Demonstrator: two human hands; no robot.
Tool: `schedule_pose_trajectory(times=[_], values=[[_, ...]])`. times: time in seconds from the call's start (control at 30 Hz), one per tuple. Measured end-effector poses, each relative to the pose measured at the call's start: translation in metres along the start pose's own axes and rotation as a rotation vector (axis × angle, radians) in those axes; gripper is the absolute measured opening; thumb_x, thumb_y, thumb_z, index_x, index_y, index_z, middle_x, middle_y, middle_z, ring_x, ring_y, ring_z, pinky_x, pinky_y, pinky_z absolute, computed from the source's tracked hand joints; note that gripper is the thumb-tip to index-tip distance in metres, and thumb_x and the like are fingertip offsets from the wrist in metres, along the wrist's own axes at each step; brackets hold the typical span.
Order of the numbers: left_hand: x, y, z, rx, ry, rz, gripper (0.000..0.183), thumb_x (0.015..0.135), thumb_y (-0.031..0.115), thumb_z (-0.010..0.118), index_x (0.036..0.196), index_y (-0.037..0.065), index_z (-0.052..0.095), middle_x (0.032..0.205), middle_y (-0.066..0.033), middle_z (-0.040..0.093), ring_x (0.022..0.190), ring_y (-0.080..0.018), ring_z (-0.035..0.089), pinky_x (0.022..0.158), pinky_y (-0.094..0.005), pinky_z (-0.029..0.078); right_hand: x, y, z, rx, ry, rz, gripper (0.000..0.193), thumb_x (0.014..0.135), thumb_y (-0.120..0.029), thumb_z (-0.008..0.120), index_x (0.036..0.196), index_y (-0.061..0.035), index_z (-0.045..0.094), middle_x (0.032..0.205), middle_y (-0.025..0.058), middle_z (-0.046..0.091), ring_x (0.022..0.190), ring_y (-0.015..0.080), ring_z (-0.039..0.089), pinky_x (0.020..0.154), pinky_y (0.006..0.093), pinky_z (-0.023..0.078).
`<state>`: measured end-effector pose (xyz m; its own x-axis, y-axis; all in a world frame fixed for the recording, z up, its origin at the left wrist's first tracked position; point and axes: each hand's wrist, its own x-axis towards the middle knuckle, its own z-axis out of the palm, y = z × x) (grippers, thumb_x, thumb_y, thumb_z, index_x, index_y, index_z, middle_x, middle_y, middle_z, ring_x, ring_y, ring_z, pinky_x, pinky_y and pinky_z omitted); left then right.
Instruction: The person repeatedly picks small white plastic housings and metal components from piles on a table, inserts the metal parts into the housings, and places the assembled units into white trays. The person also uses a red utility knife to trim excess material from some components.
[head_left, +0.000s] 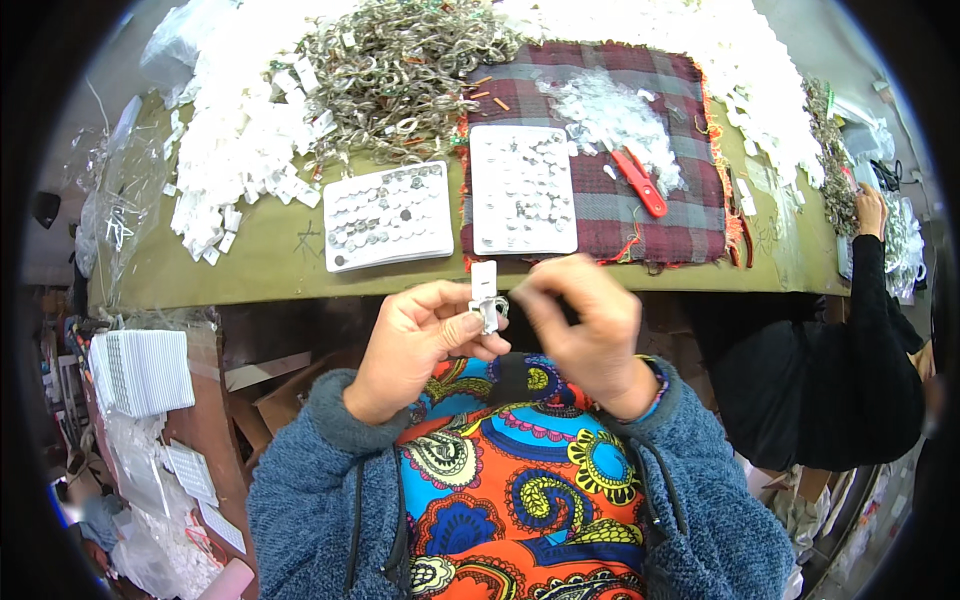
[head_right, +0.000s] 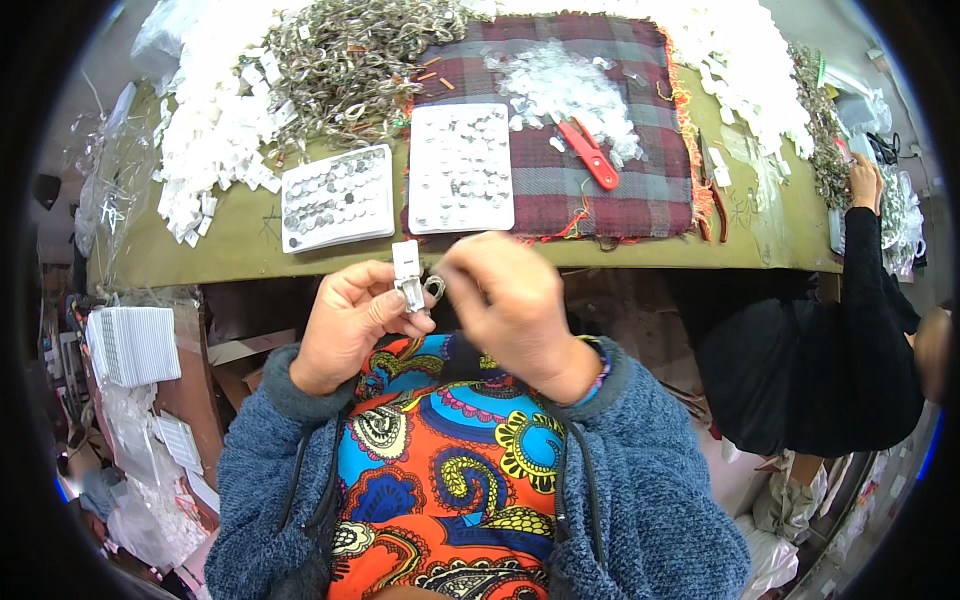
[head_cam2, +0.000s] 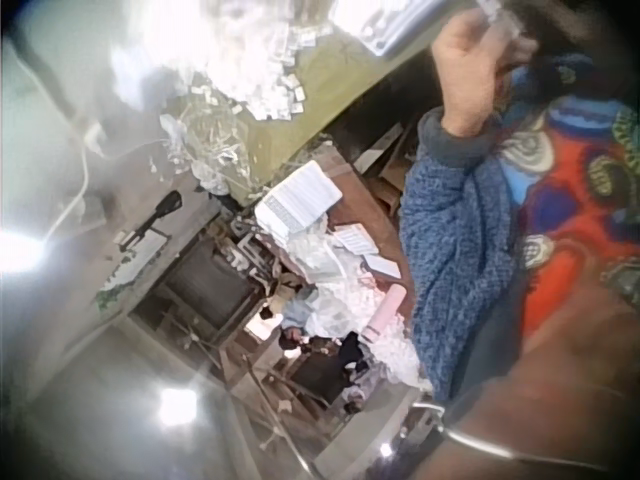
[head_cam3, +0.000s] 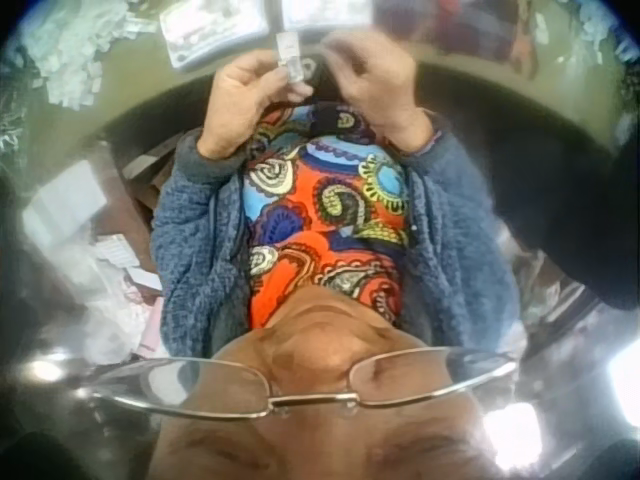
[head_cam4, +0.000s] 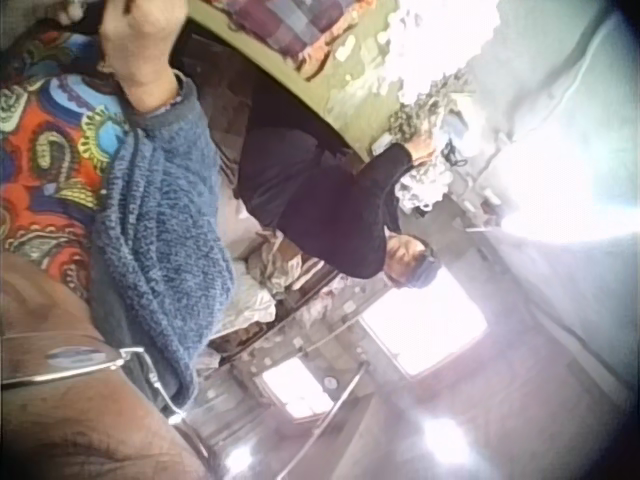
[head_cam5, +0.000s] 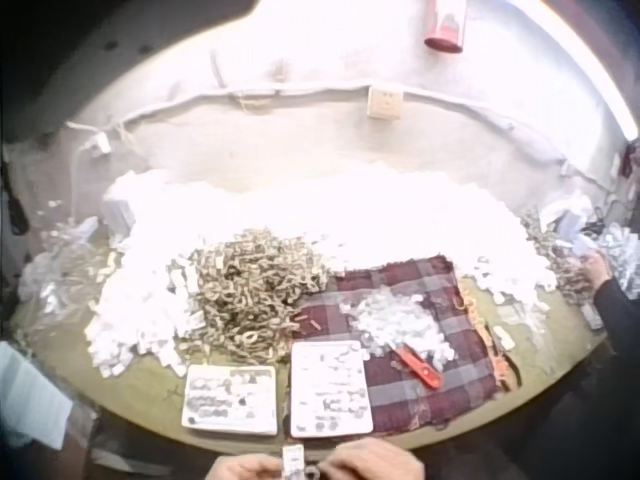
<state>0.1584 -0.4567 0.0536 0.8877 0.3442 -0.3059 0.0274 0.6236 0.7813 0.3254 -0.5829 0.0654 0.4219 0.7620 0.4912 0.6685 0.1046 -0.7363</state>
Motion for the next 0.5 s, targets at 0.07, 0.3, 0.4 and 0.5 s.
schedule_pose_trajectory(times=[0.07, 0.3, 0.4, 0.5], values=[[0.012, 0.003, 0.004, -0.026, -0.037, -0.024, 0.026, 0.098, 0.006, 0.059, 0.122, -0.004, 0.058, 0.107, -0.0185, 0.069, 0.089, -0.024, 0.072, 0.077, -0.0329, 0.062, 0.005, 0.014, -0.016, -0.171, 0.136, 0.081, 0.013, 0.08, 0.007, 0.073, 0.091, 0.002, 0.069, 0.089, 0.0122, 0.067, 0.078, 0.0209, 0.067, 0.068, 0.03, 0.054], [0.044, -0.012, 0.022, -0.101, -0.133, -0.151, 0.026, 0.098, 0.005, 0.06, 0.122, -0.003, 0.058, 0.112, -0.0184, 0.068, 0.095, -0.0247, 0.071, 0.085, -0.0355, 0.06, 0.017, 0.057, -0.011, -0.233, 0.048, 0.034, 0.029, 0.076, 0.006, 0.073, 0.104, -0.0015, 0.071, 0.092, 0.0124, 0.059, 0.076, 0.0256, 0.064, 0.064, 0.0339, 0.053], [0.048, -0.01, 0.016, -0.134, -0.154, -0.168, 0.024, 0.099, 0.006, 0.059, 0.121, -0.004, 0.058, 0.113, -0.0165, 0.068, 0.096, -0.0239, 0.071, 0.087, -0.0335, 0.059, 0.018, 0.06, -0.01, -0.213, 0.057, 0.017, 0.025, 0.077, 0.005, 0.074, 0.101, 0.0002, 0.07, 0.093, 0.0131, 0.059, 0.076, 0.0272, 0.063, 0.064, 0.0345, 0.053], [0.05, -0.009, 0.012, -0.121, -0.156, -0.176, 0.025, 0.099, 0.007, 0.059, 0.122, -0.004, 0.057, 0.113, -0.0168, 0.068, 0.097, -0.0244, 0.071, 0.086, -0.0337, 0.059, 0.022, 0.057, -0.015, -0.229, -0.022, 0.068, 0.018, 0.081, 0.005, 0.074, 0.098, 0.0026, 0.069, 0.093, 0.0096, 0.059, 0.076, 0.0192, 0.062, 0.064, 0.0292, 0.052]])
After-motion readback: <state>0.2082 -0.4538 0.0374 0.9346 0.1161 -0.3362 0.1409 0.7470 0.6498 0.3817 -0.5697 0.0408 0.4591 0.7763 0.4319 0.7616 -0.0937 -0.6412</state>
